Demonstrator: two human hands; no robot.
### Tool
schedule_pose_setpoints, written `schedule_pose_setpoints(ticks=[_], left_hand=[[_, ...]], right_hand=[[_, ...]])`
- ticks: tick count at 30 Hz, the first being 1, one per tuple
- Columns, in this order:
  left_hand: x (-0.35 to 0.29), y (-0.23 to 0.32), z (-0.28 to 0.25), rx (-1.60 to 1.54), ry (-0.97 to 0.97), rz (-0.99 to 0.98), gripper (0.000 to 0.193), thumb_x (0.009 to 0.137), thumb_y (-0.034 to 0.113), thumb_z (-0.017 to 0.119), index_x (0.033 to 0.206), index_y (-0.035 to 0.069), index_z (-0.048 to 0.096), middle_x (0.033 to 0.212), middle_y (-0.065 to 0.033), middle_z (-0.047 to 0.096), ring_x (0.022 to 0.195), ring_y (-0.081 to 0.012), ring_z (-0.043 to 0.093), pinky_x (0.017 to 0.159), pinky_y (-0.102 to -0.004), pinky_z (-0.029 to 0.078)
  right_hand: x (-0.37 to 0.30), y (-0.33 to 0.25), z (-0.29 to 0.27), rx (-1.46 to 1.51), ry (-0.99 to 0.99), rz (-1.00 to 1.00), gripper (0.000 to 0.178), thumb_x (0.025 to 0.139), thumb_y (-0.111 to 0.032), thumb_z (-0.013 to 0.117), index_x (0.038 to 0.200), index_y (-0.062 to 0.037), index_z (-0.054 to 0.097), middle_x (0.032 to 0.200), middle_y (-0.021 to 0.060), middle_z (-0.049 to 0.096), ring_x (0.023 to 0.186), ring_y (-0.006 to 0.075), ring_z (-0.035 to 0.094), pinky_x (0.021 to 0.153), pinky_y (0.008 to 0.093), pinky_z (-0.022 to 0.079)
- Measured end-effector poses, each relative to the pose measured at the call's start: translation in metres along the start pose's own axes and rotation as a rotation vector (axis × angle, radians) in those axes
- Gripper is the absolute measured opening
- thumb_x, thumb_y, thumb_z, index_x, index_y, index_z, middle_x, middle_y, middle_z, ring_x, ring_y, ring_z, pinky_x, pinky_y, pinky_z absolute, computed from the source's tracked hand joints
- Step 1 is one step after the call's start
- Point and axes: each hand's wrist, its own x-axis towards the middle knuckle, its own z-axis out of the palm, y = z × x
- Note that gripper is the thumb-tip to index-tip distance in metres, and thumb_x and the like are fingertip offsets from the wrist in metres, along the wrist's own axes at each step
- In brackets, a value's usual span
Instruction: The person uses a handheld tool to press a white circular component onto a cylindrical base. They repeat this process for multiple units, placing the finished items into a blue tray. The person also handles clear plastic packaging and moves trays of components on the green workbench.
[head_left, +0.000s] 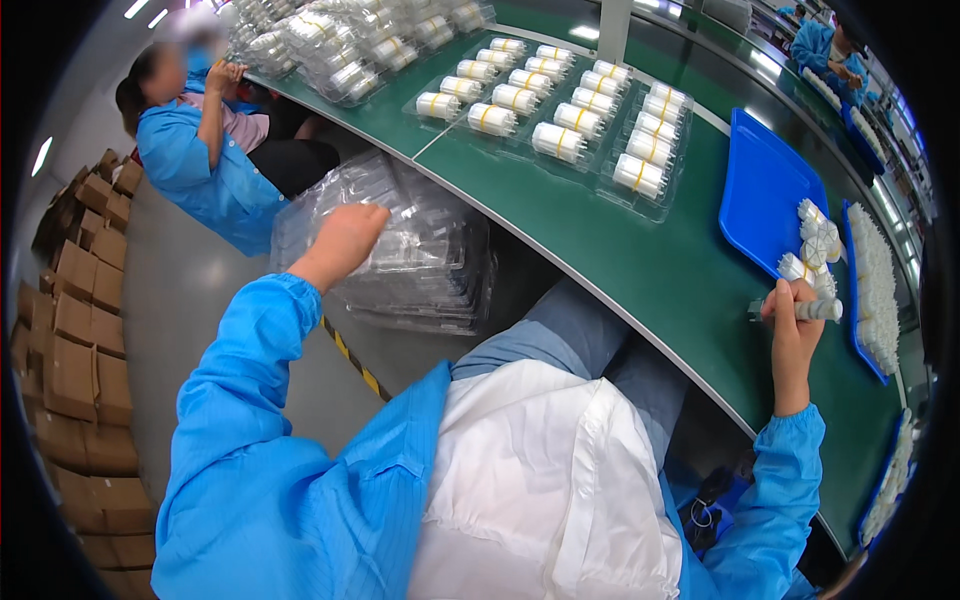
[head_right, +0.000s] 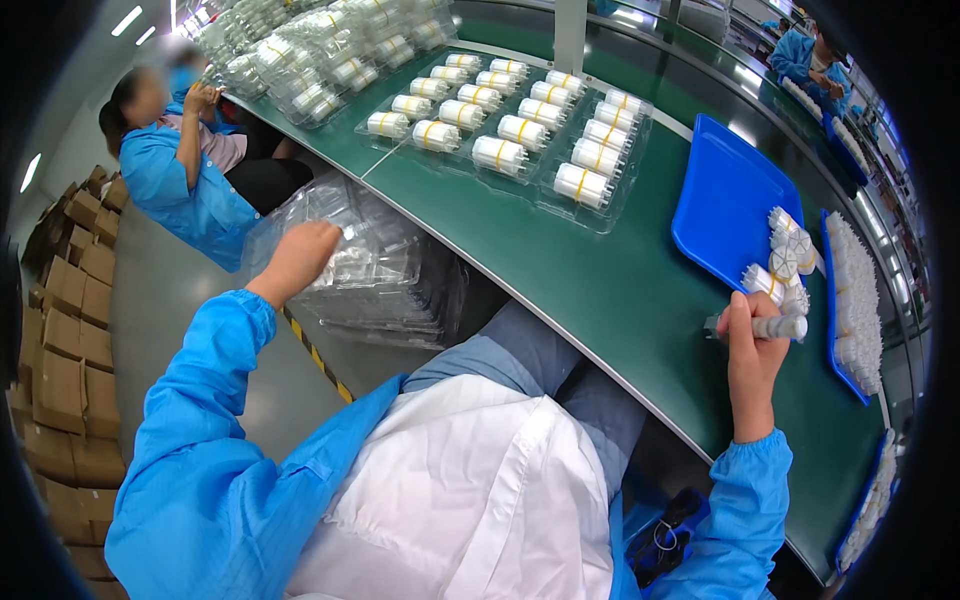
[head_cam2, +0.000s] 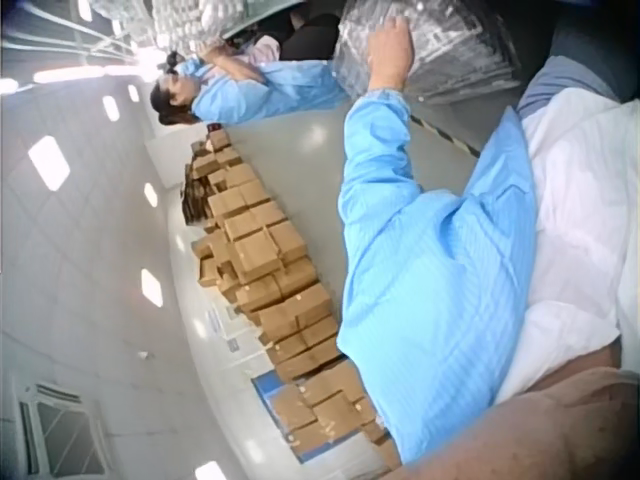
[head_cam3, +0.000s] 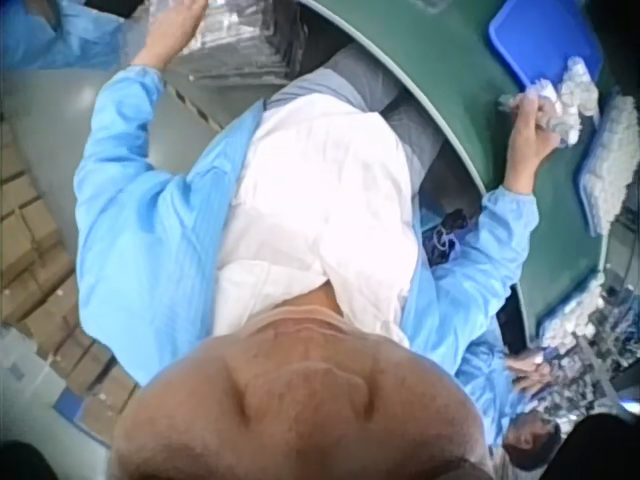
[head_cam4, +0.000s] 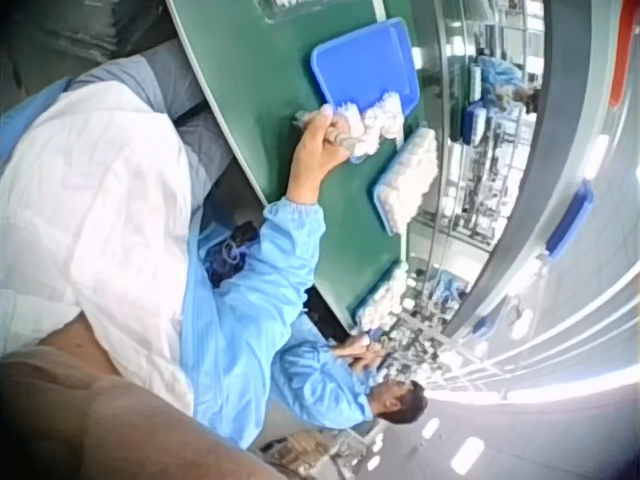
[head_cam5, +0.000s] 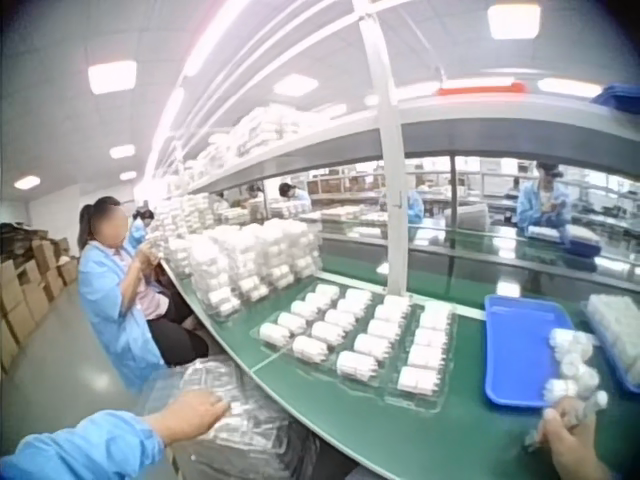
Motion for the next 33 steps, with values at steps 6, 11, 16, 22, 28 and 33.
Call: schedule_pose_setpoints(ticks=[6, 11, 16, 22, 28, 33], left_hand=[[-0.012, 0.007, 0.003, -0.026, -0.004, -0.003, 0.01, 0.082, 0.005, 0.061, 0.091, 0.006, 0.056, 0.084, -0.0122, 0.059, 0.083, -0.0312, 0.062, 0.071, -0.0433, 0.049], [0.004, 0.002, -0.02, -0.046, 0.086, -0.09, 0.016, 0.083, 0.007, 0.062, 0.099, 0.006, 0.061, 0.083, -0.013, 0.058, 0.081, -0.0337, 0.06, 0.07, -0.0447, 0.047], [0.005, -0.005, -0.058, 0.141, 0.173, -0.118, 0.019, 0.081, 0.007, 0.066, 0.1, 0.008, 0.065, 0.079, -0.0094, 0.053, 0.078, -0.03, 0.057, 0.07, -0.0428, 0.045], [0.004, -0.017, -0.077, 0.257, 0.146, -0.113, 0.02, 0.08, 0.007, 0.066, 0.1, 0.011, 0.066, 0.081, -0.008, 0.054, 0.082, -0.0273, 0.057, 0.072, -0.0392, 0.044], [-0.022, -0.01, -0.156, 0.321, 0.077, -0.298, 0.025, 0.077, 0.005, 0.069, 0.102, 0.009, 0.067, 0.083, -0.0112, 0.056, 0.082, -0.0309, 0.059, 0.071, -0.0435, 0.046], [-0.05, 0.05, -0.264, 0.066, 0.246, -0.562, 0.027, 0.085, 0.0, 0.066, 0.112, 0.003, 0.064, 0.091, -0.0117, 0.057, 0.084, -0.0257, 0.06, 0.074, -0.0329, 0.048]], right_hand=[[-0.001, -0.001, 0.001, -0.015, -0.018, -0.021, 0.032, 0.1, -0.017, 0.058, 0.069, -0.0079, 0.052, 0.065, -0.001, 0.053, 0.058, 0.0051, 0.043, 0.053, 0.0235, 0.033], [0.003, 0.001, -0.004, -0.035, -0.054, -0.004, 0.031, 0.099, -0.016, 0.059, 0.07, -0.0075, 0.052, 0.065, -0.0008, 0.053, 0.059, 0.0054, 0.045, 0.054, 0.0236, 0.035], [0.0, 0.0, -0.002, -0.067, -0.04, -0.03, 0.03, 0.099, -0.014, 0.059, 0.07, -0.0073, 0.052, 0.064, -0.0007, 0.052, 0.06, 0.0062, 0.047, 0.054, 0.0241, 0.036], [0.0, 0.002, 0.0, -0.081, -0.053, -0.07, 0.03, 0.098, -0.013, 0.059, 0.069, -0.0064, 0.052, 0.064, -0.0002, 0.053, 0.06, 0.0066, 0.047, 0.054, 0.0241, 0.036], [-0.003, 0.006, -0.002, -0.067, -0.038, -0.064, 0.029, 0.098, -0.012, 0.06, 0.07, -0.0057, 0.054, 0.064, -0.0001, 0.053, 0.059, 0.0065, 0.047, 0.054, 0.0242, 0.037], [-0.006, 0.001, -0.002, -0.144, -0.048, -0.095, 0.027, 0.096, -0.012, 0.062, 0.071, -0.0056, 0.055, 0.065, -0.0008, 0.053, 0.059, 0.0067, 0.047, 0.053, 0.0256, 0.036]])
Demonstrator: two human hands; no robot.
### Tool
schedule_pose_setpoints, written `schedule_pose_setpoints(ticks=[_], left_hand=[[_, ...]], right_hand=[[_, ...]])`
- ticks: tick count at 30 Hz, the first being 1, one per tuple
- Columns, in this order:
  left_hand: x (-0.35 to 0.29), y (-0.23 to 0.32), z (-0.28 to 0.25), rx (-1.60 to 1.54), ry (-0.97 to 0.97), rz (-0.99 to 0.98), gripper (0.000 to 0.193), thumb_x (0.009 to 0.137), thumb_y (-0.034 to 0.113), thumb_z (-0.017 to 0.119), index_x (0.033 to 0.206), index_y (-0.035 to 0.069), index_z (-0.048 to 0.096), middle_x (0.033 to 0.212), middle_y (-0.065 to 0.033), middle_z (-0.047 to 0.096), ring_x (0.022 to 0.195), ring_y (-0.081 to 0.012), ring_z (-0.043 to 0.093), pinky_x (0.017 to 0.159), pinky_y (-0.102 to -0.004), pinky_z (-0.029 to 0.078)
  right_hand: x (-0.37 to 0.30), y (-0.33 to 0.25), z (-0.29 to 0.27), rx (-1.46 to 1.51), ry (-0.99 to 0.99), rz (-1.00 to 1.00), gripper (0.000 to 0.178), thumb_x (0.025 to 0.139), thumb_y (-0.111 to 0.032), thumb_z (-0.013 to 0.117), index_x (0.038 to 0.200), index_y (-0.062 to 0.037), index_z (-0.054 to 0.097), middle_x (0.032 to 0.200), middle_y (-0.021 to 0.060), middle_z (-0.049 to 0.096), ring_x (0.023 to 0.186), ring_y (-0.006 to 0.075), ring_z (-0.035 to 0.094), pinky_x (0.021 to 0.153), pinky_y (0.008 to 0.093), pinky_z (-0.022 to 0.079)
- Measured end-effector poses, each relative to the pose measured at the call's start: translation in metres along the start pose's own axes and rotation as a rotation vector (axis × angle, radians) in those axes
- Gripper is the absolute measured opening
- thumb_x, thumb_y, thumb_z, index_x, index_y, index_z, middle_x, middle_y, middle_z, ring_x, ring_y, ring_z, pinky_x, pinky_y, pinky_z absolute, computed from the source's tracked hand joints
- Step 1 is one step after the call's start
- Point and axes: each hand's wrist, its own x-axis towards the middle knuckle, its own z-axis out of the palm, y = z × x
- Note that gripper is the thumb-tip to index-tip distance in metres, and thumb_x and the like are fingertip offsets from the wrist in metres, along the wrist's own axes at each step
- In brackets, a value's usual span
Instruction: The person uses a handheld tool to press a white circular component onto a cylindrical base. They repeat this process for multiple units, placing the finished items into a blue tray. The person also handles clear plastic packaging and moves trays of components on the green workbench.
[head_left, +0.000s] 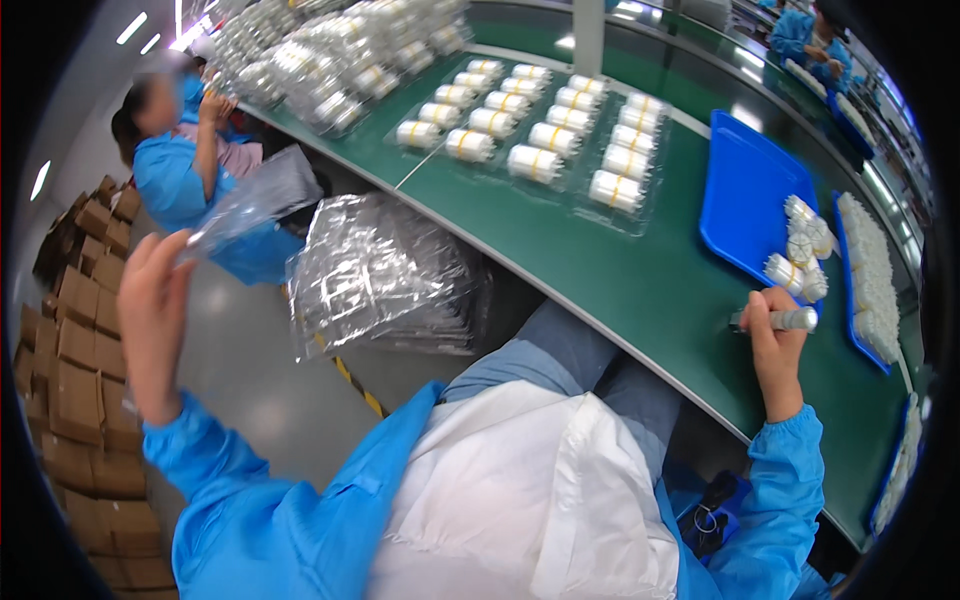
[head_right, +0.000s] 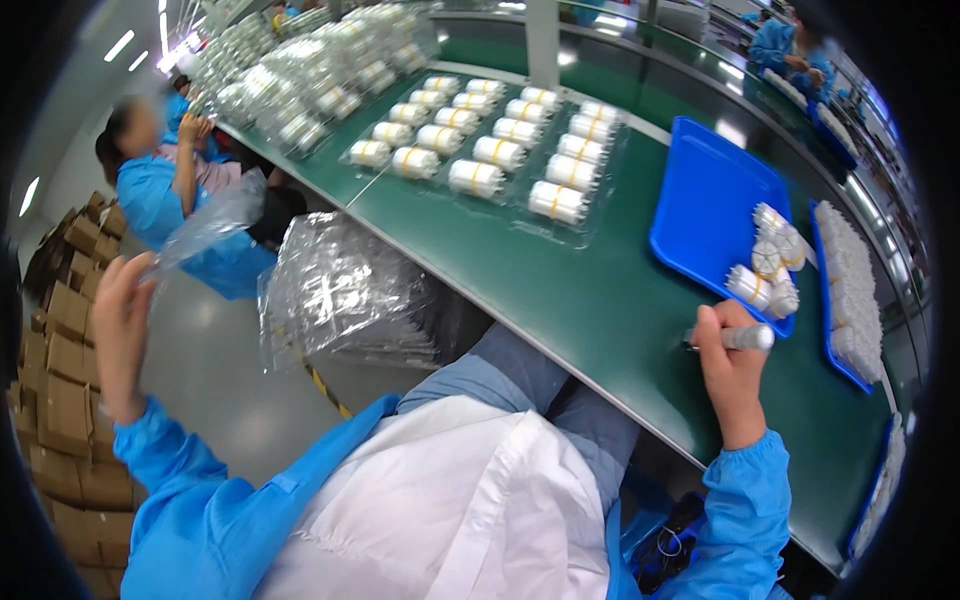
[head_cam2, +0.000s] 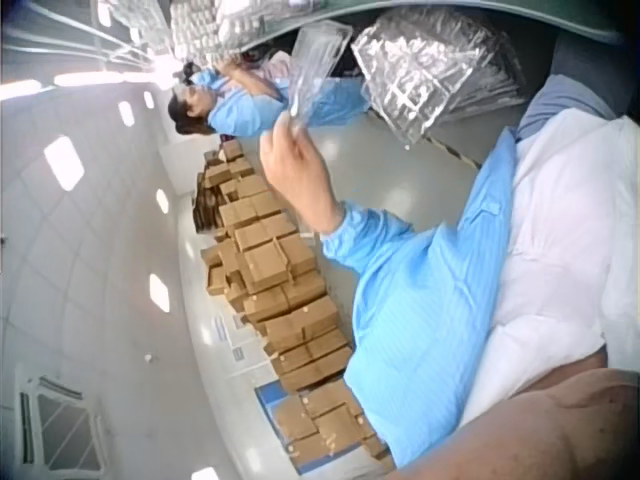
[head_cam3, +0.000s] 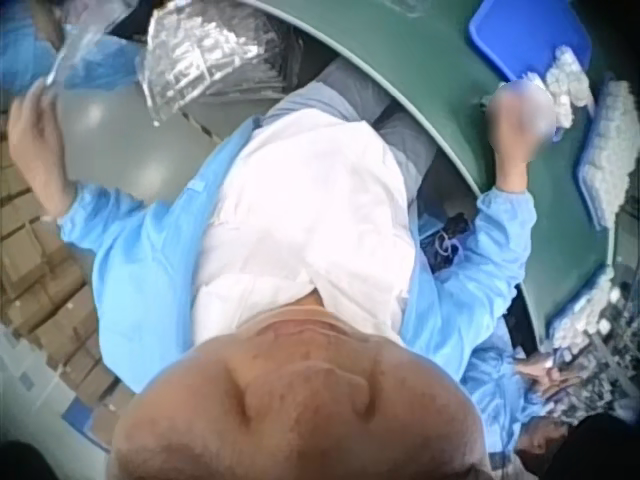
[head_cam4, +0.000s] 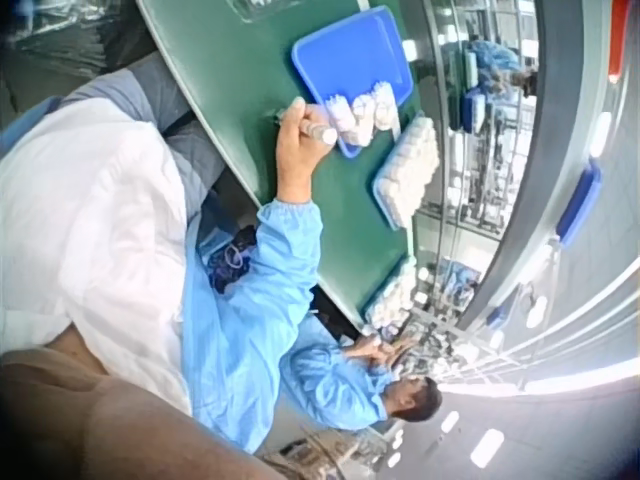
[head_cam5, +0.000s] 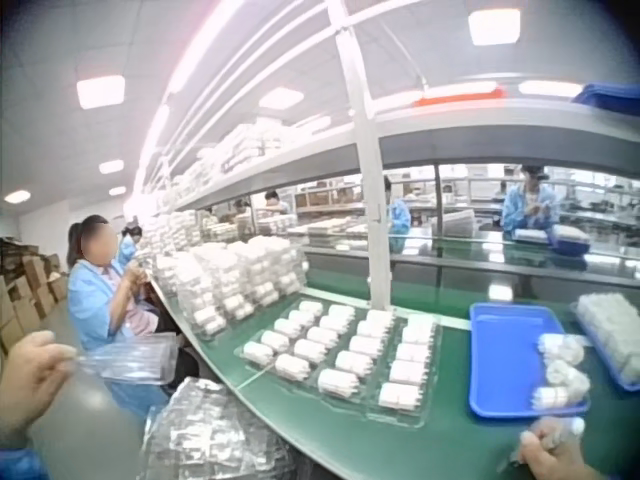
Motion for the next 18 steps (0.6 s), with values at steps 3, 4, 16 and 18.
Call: schedule_pose_setpoints(ticks=[3, 4, 16, 18], left_hand=[[0.006, 0.03, -0.026, -0.232, 0.191, 0.08, 0.025, 0.089, -0.002, 0.064, 0.114, 0.0, 0.064, 0.091, -0.008, 0.057, 0.083, -0.0202, 0.058, 0.074, -0.0293, 0.046], [0.01, 0.04, -0.026, -0.281, 0.247, 0.145, 0.025, 0.09, -0.002, 0.063, 0.115, -0.001, 0.064, 0.092, -0.0071, 0.057, 0.083, -0.0185, 0.057, 0.074, -0.0284, 0.046], [0.173, 0.199, 0.191, -0.48, -0.007, 0.894, 0.038, 0.082, 0.01, 0.072, 0.119, 0.015, 0.065, 0.09, -0.0114, 0.053, 0.085, -0.0322, 0.054, 0.076, -0.0401, 0.046], [0.173, 0.192, 0.227, -0.438, -0.158, 0.923, 0.039, 0.083, 0.011, 0.072, 0.121, 0.015, 0.064, 0.092, -0.0112, 0.053, 0.086, -0.0318, 0.054, 0.078, -0.0416, 0.046]], right_hand=[[0.004, -0.001, 0.002, 0.003, -0.024, -0.01, 0.028, 0.094, -0.009, 0.063, 0.068, -0.0046, 0.055, 0.064, 0.0004, 0.053, 0.058, 0.008, 0.047, 0.052, 0.027, 0.035], [0.005, -0.002, 0.003, 0.013, -0.015, -0.011, 0.028, 0.093, -0.009, 0.063, 0.066, -0.0042, 0.055, 0.062, 0.0011, 0.053, 0.056, 0.0085, 0.047, 0.051, 0.0273, 0.035], [0.006, -0.007, -0.001, -0.03, -0.009, -0.132, 0.029, 0.087, -0.006, 0.068, 0.063, -0.0034, 0.052, 0.055, 0.0064, 0.049, 0.046, 0.0167, 0.044, 0.045, 0.0324, 0.033], [0.008, -0.008, 0.0, -0.053, -0.021, -0.161, 0.028, 0.085, -0.006, 0.069, 0.063, -0.0037, 0.052, 0.055, 0.0076, 0.05, 0.045, 0.0199, 0.047, 0.044, 0.0335, 0.034]])
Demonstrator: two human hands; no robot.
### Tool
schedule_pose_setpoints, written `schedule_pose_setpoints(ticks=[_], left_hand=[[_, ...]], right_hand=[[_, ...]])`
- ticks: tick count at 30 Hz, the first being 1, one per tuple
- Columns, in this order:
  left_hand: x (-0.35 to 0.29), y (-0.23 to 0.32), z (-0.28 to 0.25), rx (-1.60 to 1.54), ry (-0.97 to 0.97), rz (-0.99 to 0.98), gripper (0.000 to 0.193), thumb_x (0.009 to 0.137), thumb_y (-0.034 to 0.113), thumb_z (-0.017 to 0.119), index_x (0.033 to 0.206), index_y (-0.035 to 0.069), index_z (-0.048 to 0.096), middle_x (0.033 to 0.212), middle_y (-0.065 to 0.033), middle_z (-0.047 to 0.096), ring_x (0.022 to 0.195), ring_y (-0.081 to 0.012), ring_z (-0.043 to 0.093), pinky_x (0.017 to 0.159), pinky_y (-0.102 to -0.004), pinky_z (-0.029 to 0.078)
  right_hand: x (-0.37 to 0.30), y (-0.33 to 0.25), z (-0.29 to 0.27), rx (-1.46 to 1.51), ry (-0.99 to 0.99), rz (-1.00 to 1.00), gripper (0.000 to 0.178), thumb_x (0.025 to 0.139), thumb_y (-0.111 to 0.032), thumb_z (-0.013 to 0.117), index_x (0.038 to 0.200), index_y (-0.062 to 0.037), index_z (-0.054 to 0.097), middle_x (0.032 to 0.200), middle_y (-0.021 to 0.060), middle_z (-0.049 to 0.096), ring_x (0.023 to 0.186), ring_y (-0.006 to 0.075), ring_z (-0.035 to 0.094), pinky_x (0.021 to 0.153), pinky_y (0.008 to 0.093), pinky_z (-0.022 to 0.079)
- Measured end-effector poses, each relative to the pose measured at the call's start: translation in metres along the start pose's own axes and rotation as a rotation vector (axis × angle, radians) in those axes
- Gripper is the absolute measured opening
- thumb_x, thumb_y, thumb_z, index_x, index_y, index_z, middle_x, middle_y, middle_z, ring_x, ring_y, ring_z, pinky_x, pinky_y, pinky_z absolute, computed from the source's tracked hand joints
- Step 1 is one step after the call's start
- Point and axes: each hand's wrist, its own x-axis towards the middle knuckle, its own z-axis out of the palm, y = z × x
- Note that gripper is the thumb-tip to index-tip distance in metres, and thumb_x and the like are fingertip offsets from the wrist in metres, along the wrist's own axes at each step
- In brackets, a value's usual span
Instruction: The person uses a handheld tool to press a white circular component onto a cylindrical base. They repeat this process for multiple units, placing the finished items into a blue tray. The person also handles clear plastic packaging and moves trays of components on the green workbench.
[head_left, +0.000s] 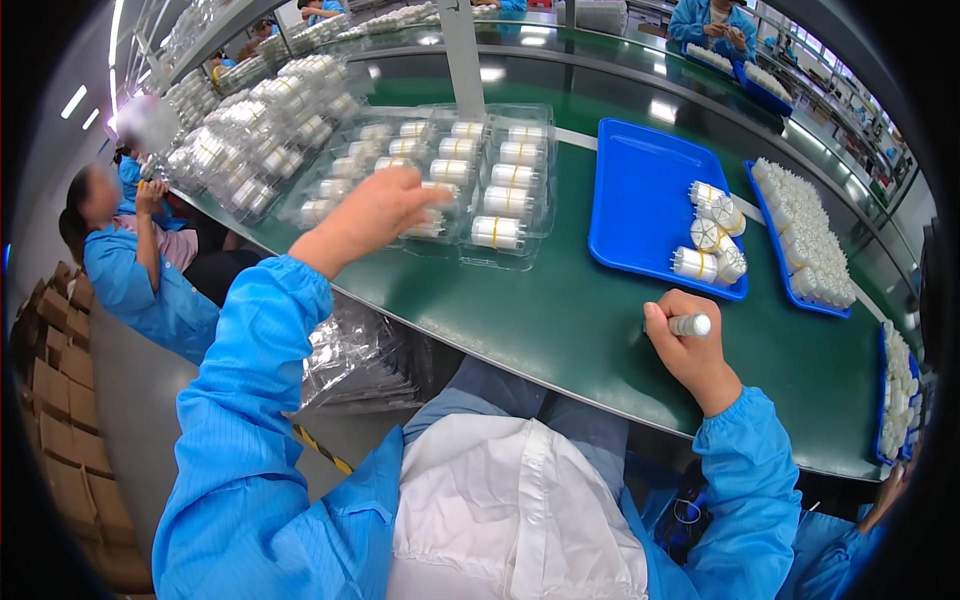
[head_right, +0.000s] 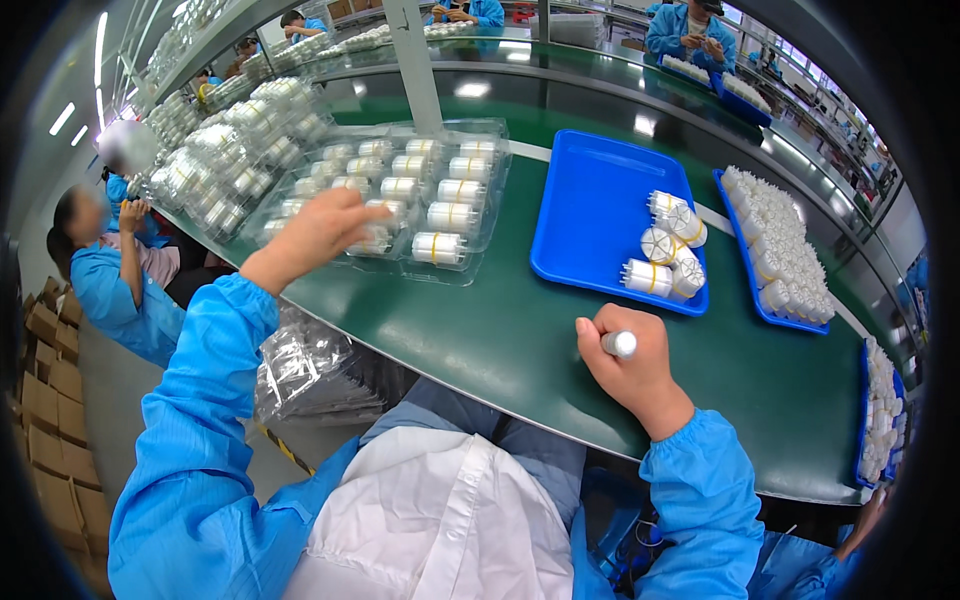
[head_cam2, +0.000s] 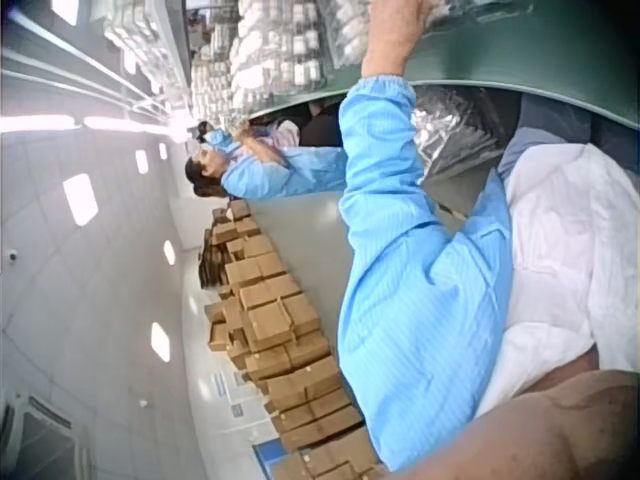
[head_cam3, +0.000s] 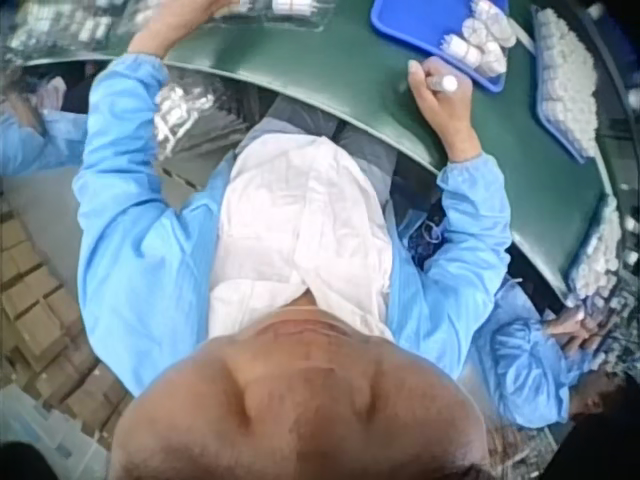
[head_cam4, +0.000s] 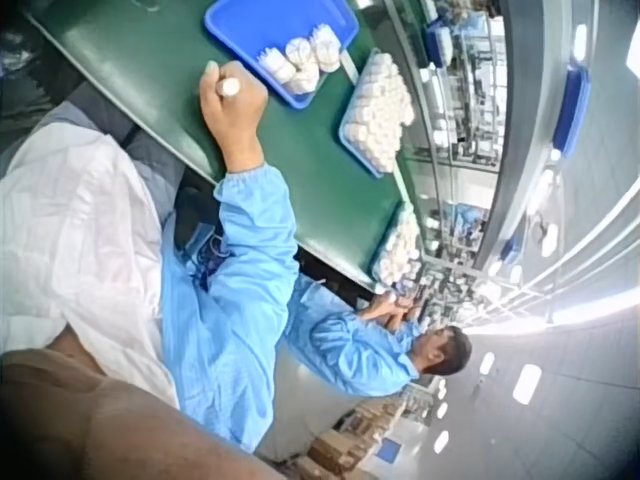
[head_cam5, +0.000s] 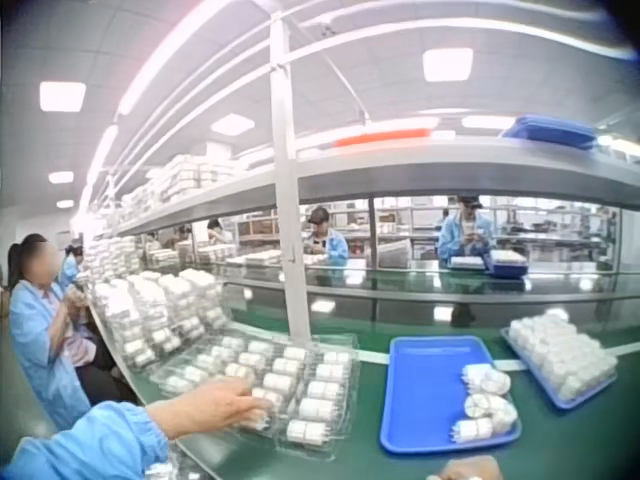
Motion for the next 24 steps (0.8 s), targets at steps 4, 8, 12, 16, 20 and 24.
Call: schedule_pose_setpoints(ticks=[4, 8, 12, 16, 20, 24], left_hand=[[-0.006, 0.005, 0.01, -0.065, 0.048, 0.039, 0.044, 0.079, 0.016, 0.076, 0.121, 0.013, 0.062, 0.096, -0.01, 0.056, 0.088, -0.0321, 0.054, 0.079, -0.0425, 0.046], [-0.046, 0.026, -0.023, 0.018, 0.316, -0.067, 0.035, 0.075, 0.02, 0.08, 0.102, 0.006, 0.064, 0.09, -0.0096, 0.058, 0.084, -0.0321, 0.056, 0.073, -0.0421, 0.046], [-0.148, 0.06, -0.022, 0.017, 0.135, -0.208, 0.034, 0.07, 0.029, 0.084, 0.079, 0.007, 0.06, 0.079, -0.0091, 0.057, 0.075, -0.0305, 0.054, 0.067, -0.0419, 0.046], [-0.219, 0.094, 0.019, 0.139, -0.241, -0.508, 0.061, 0.069, 0.036, 0.085, 0.114, 0.005, 0.059, 0.113, -0.0155, 0.06, 0.103, -0.0343, 0.058, 0.085, -0.0446, 0.048], [-0.283, 0.077, 0.083, 0.108, -0.445, -0.702, 0.061, 0.083, 0.026, 0.073, 0.139, 0.013, 0.05, 0.133, -0.02, 0.052, 0.117, -0.0375, 0.055, 0.096, -0.0511, 0.045], [-0.303, 0.045, 0.104, 0.115, -0.493, -0.735, 0.045, 0.09, 0.009, 0.057, 0.133, 0.017, 0.057, 0.134, -0.0196, 0.052, 0.115, -0.0366, 0.056, 0.093, -0.0485, 0.048]], right_hand=[[-0.001, -0.001, -0.003, -0.058, -0.014, 0.007, 0.028, 0.084, -0.006, 0.069, 0.062, -0.0042, 0.052, 0.055, 0.0082, 0.05, 0.045, 0.0219, 0.048, 0.045, 0.0349, 0.034], [-0.002, 0.0, -0.004, -0.109, -0.029, -0.03, 0.026, 0.083, -0.004, 0.069, 0.063, -0.0043, 0.053, 0.055, 0.0085, 0.05, 0.045, 0.0235, 0.049, 0.045, 0.036, 0.035], [0.0, -0.006, -0.003, -0.144, -0.056, -0.069, 0.024, 0.083, -0.004, 0.068, 0.064, -0.0042, 0.053, 0.058, 0.0092, 0.051, 0.048, 0.0252, 0.05, 0.047, 0.0366, 0.035], [-0.002, -0.002, -0.001, -0.127, -0.076, -0.065, 0.024, 0.086, -0.004, 0.066, 0.067, -0.0029, 0.051, 0.06, 0.0094, 0.052, 0.05, 0.024, 0.049, 0.049, 0.0353, 0.036], [-0.007, 0.002, -0.003, -0.08, -0.051, 0.04, 0.028, 0.092, -0.008, 0.063, 0.067, -0.0027, 0.053, 0.061, 0.0062, 0.054, 0.053, 0.0157, 0.048, 0.051, 0.0312, 0.037], [-0.007, 0.004, 0.0, 0.015, -0.018, 0.133, 0.03, 0.096, -0.01, 0.061, 0.067, -0.0029, 0.054, 0.063, 0.0041, 0.054, 0.057, 0.0111, 0.049, 0.052, 0.0276, 0.039]])
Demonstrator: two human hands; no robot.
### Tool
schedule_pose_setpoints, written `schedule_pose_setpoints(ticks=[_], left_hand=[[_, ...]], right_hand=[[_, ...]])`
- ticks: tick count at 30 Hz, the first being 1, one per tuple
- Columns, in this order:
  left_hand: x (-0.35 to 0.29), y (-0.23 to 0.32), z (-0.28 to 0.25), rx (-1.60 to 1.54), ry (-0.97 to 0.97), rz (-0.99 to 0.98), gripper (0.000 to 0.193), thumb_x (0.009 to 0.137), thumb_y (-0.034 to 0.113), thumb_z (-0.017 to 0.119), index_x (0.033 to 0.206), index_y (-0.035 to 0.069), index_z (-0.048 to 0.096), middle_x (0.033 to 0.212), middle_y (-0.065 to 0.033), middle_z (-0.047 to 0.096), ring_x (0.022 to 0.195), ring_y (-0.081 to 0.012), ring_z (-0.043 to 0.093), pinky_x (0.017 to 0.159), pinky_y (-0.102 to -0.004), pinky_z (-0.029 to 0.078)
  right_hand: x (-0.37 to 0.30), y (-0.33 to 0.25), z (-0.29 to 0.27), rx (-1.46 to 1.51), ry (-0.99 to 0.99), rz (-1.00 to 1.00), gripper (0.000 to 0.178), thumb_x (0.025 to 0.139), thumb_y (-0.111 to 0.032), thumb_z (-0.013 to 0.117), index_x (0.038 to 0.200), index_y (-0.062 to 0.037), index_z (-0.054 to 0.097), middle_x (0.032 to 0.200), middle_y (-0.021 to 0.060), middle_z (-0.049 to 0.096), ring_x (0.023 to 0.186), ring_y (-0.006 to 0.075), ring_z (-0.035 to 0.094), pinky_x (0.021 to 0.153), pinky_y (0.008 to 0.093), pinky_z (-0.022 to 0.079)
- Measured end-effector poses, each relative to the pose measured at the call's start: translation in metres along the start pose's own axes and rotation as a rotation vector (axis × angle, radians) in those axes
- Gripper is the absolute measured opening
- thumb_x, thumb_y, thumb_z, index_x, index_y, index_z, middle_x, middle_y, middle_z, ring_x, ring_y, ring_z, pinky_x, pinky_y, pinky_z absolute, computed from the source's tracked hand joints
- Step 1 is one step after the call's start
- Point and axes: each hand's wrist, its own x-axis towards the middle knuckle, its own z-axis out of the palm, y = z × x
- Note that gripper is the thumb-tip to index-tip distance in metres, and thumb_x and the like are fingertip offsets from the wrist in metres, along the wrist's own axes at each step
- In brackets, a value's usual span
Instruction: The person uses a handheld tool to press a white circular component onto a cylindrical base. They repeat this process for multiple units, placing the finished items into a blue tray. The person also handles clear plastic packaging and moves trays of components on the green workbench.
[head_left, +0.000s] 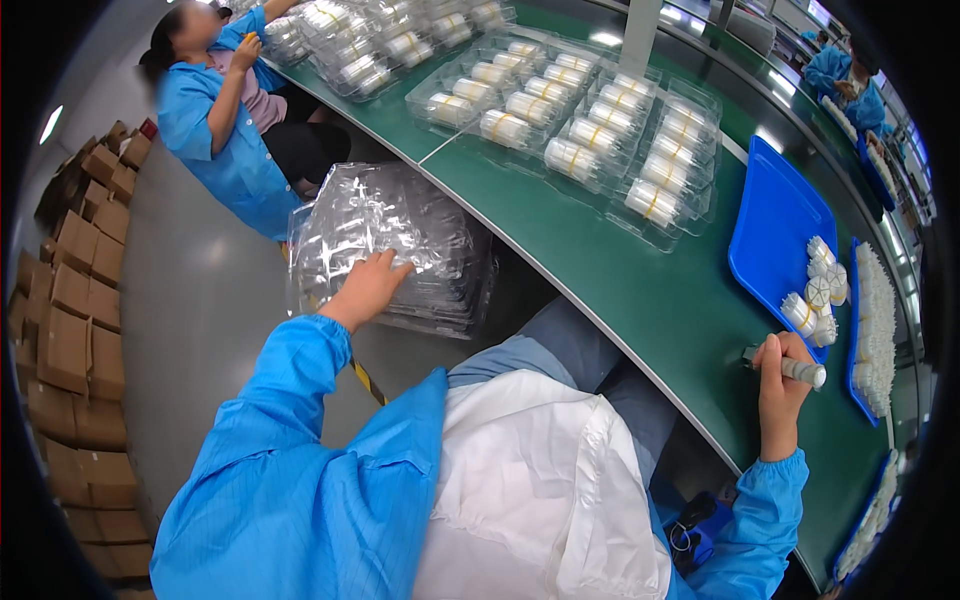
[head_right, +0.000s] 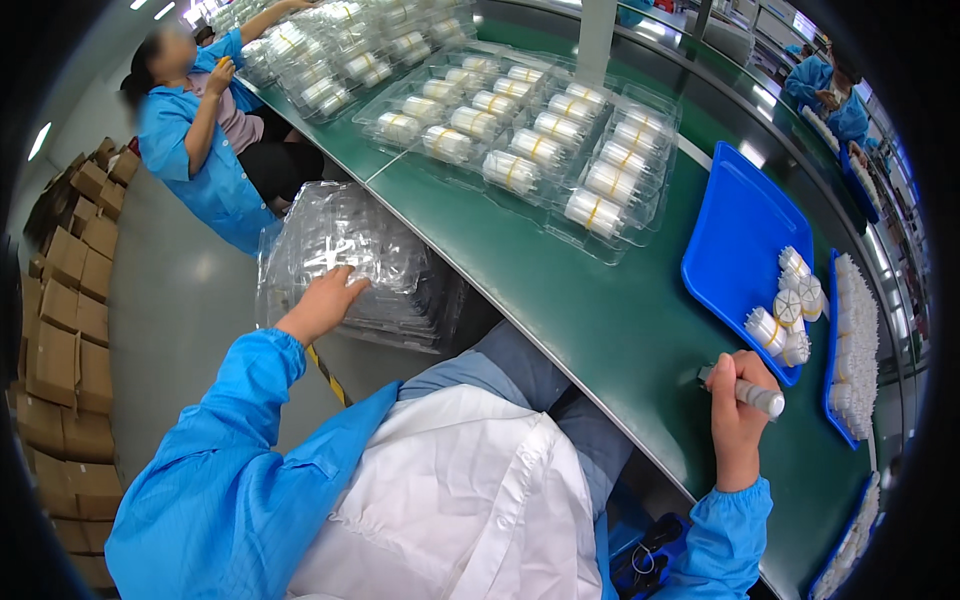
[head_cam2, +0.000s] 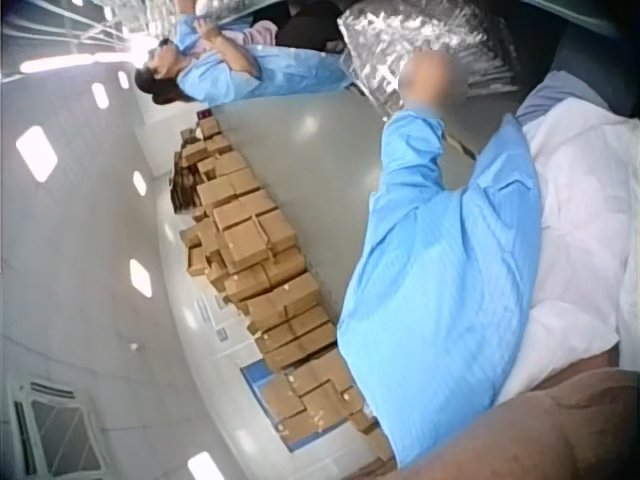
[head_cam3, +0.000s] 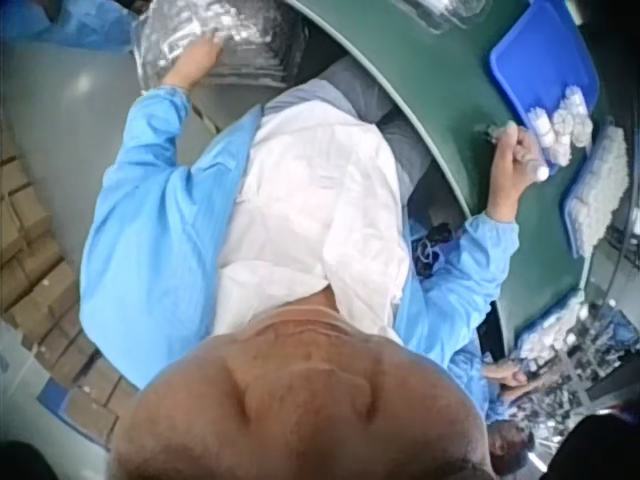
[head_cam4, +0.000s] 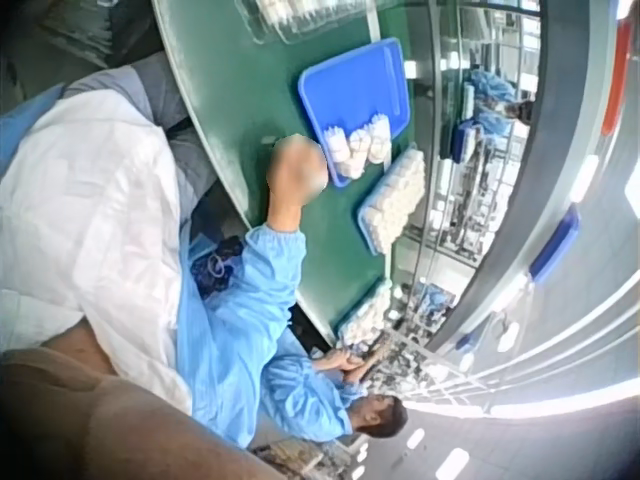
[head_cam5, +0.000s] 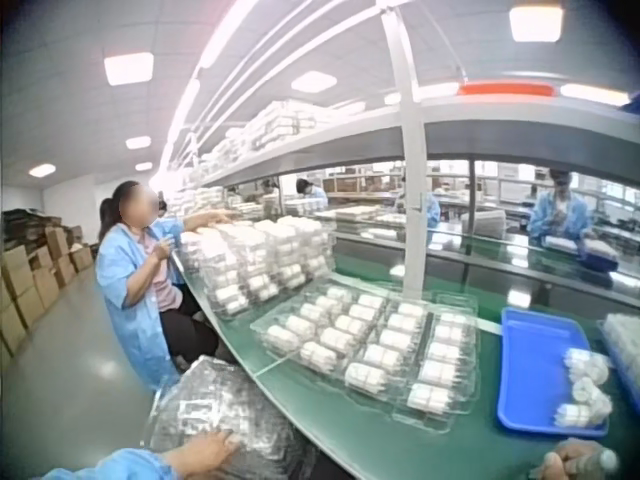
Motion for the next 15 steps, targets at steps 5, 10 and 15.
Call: schedule_pose_setpoints(ticks=[5, 10, 15], left_hand=[[0.017, -0.014, -0.002, -0.046, 0.046, 0.036, 0.049, 0.088, 0.002, 0.05, 0.134, 0.018, 0.058, 0.138, -0.0179, 0.05, 0.121, -0.0349, 0.055, 0.093, -0.0449, 0.05], [0.017, -0.013, -0.006, -0.133, -0.009, -0.017, 0.039, 0.089, 0.005, 0.053, 0.127, 0.013, 0.061, 0.136, -0.02, 0.051, 0.111, -0.0383, 0.06, 0.093, -0.0445, 0.05], [0.025, 0.006, -0.036, -0.041, 0.017, -0.017, 0.021, 0.092, 0.011, 0.055, 0.11, 0.007, 0.066, 0.113, -0.021, 0.065, 0.097, -0.039, 0.064, 0.081, -0.0475, 0.052]], right_hand=[[0.001, -0.002, 0.003, 0.003, 0.008, -0.017, 0.03, 0.096, -0.009, 0.061, 0.067, -0.0028, 0.053, 0.063, 0.0042, 0.054, 0.056, 0.0112, 0.049, 0.053, 0.0269, 0.039], [0.001, -0.001, 0.003, -0.028, 0.006, -0.059, 0.03, 0.095, -0.008, 0.061, 0.067, -0.0029, 0.053, 0.063, 0.0043, 0.054, 0.056, 0.0115, 0.048, 0.052, 0.0275, 0.037], [-0.003, -0.002, -0.004, -0.156, 0.012, -0.106, 0.029, 0.091, -0.009, 0.064, 0.064, -0.0031, 0.053, 0.058, 0.0058, 0.049, 0.05, 0.016, 0.045, 0.048, 0.0327, 0.033]])
